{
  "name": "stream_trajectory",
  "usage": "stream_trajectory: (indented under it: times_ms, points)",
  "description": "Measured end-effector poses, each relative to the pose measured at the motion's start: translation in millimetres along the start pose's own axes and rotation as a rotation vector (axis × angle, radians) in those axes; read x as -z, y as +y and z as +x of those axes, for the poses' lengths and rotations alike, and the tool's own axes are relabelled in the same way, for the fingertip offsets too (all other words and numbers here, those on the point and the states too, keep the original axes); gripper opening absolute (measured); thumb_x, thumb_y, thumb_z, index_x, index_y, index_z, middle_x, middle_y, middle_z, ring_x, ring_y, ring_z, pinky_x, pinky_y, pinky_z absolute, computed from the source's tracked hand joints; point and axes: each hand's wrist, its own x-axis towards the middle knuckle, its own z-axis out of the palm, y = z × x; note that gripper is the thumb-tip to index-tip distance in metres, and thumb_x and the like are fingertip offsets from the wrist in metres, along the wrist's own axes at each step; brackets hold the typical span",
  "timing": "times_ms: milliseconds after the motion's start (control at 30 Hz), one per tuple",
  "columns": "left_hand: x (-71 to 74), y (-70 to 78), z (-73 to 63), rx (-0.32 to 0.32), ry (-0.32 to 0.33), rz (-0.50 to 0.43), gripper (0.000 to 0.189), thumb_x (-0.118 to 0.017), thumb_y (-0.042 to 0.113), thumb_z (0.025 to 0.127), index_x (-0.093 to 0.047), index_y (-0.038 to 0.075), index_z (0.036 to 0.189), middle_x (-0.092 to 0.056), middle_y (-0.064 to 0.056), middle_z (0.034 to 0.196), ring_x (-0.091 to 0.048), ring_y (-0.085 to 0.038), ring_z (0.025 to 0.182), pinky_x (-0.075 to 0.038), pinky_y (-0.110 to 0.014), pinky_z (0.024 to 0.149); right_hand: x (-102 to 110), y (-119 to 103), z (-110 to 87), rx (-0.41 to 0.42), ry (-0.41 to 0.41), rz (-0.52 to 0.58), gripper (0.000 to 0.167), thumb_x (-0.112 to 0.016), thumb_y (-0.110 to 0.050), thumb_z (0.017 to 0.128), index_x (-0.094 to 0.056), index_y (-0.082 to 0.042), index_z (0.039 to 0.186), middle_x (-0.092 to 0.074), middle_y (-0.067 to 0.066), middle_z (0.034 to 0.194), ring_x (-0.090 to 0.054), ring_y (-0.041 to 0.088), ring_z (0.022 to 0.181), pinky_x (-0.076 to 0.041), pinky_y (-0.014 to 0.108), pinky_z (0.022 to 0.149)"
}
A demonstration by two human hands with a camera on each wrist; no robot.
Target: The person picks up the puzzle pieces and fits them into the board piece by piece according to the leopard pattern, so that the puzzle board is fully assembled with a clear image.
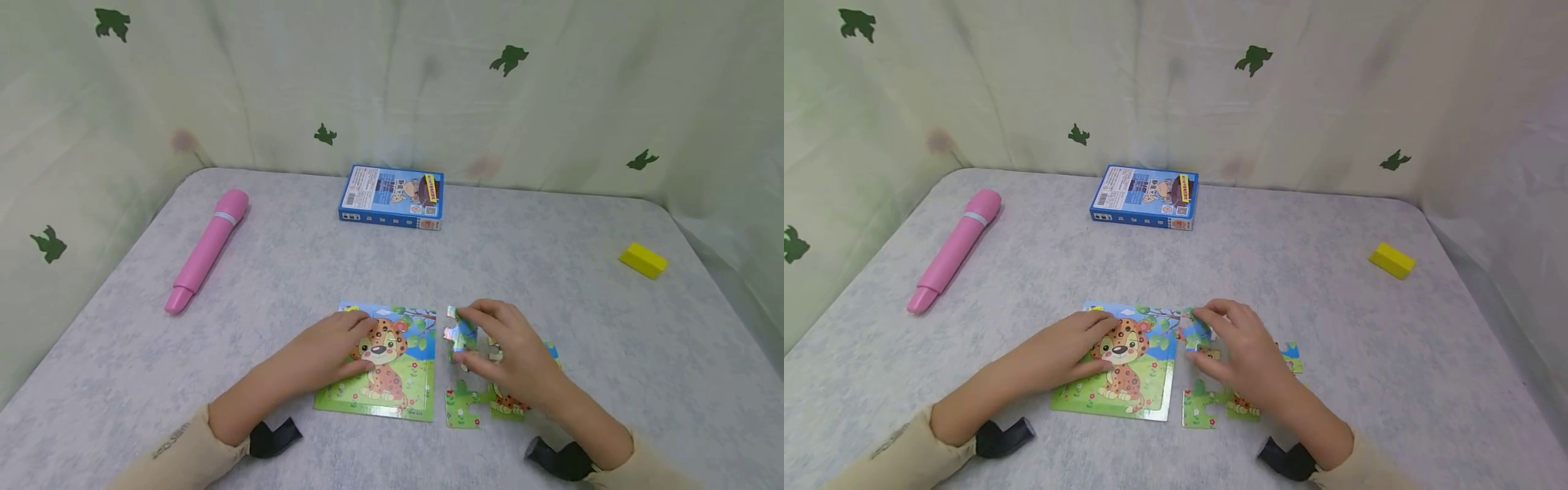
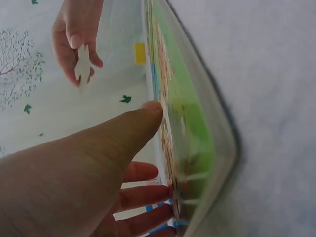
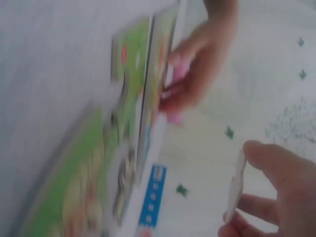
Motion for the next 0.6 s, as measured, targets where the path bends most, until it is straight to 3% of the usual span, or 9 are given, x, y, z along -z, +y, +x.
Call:
stream_trajectory:
  times_ms: [200,267,400,533,600]
  points:
    - [-0.3,3.4,5.2,-0.07,0.035,0.107,0.051,-0.059,0.045,0.083,-0.052,0.021,0.128,-0.049,-0.01,0.103,-0.048,-0.022,0.089,-0.044,-0.036,0.073,-26.7,-10.2,11.4,-0.073,-0.103,0.009,0.053,-0.074,-0.029,0.074,-0.057,-0.005,0.119,-0.05,0.004,0.116,-0.045,0.019,0.103,-0.043,0.034,0.077]
    - [-1.3,2.9,5.4,-0.087,0.053,0.121,0.049,-0.058,0.046,0.083,-0.054,0.021,0.126,-0.05,-0.012,0.107,-0.049,-0.024,0.094,-0.044,-0.038,0.076,-33.7,-10.6,14.5,-0.121,-0.148,0.01,0.054,-0.073,-0.032,0.075,-0.057,-0.007,0.12,-0.05,0.003,0.117,-0.045,0.018,0.104,-0.043,0.033,0.079]
    - [-5.4,0.2,7.0,-0.131,0.079,0.042,0.052,-0.056,0.045,0.085,-0.053,0.013,0.126,-0.048,-0.01,0.123,-0.044,-0.025,0.112,-0.036,-0.04,0.092,-45.7,-8.4,20.2,-0.175,-0.206,-0.001,0.055,-0.072,-0.035,0.075,-0.057,-0.009,0.121,-0.05,0.003,0.117,-0.045,0.019,0.107,-0.041,0.035,0.085]
    - [-10.0,-1.5,9.0,-0.162,0.066,-0.043,0.057,-0.053,0.046,0.087,-0.048,0.006,0.128,-0.045,-0.004,0.129,-0.039,-0.02,0.119,-0.027,-0.037,0.1,-55.2,-4.6,24.2,-0.159,-0.215,-0.027,0.055,-0.072,-0.035,0.075,-0.057,-0.007,0.121,-0.052,0.005,0.115,-0.047,0.02,0.105,-0.041,0.035,0.086]
    - [-12.2,-2.2,9.3,-0.157,0.061,-0.057,0.059,-0.051,0.047,0.087,-0.045,0.009,0.131,-0.044,-0.002,0.129,-0.038,-0.017,0.119,-0.026,-0.036,0.1,-59.2,-2.6,25.0,-0.148,-0.211,-0.036,0.055,-0.072,-0.034,0.075,-0.057,-0.006,0.121,-0.053,0.006,0.115,-0.048,0.021,0.103,-0.041,0.036,0.086]
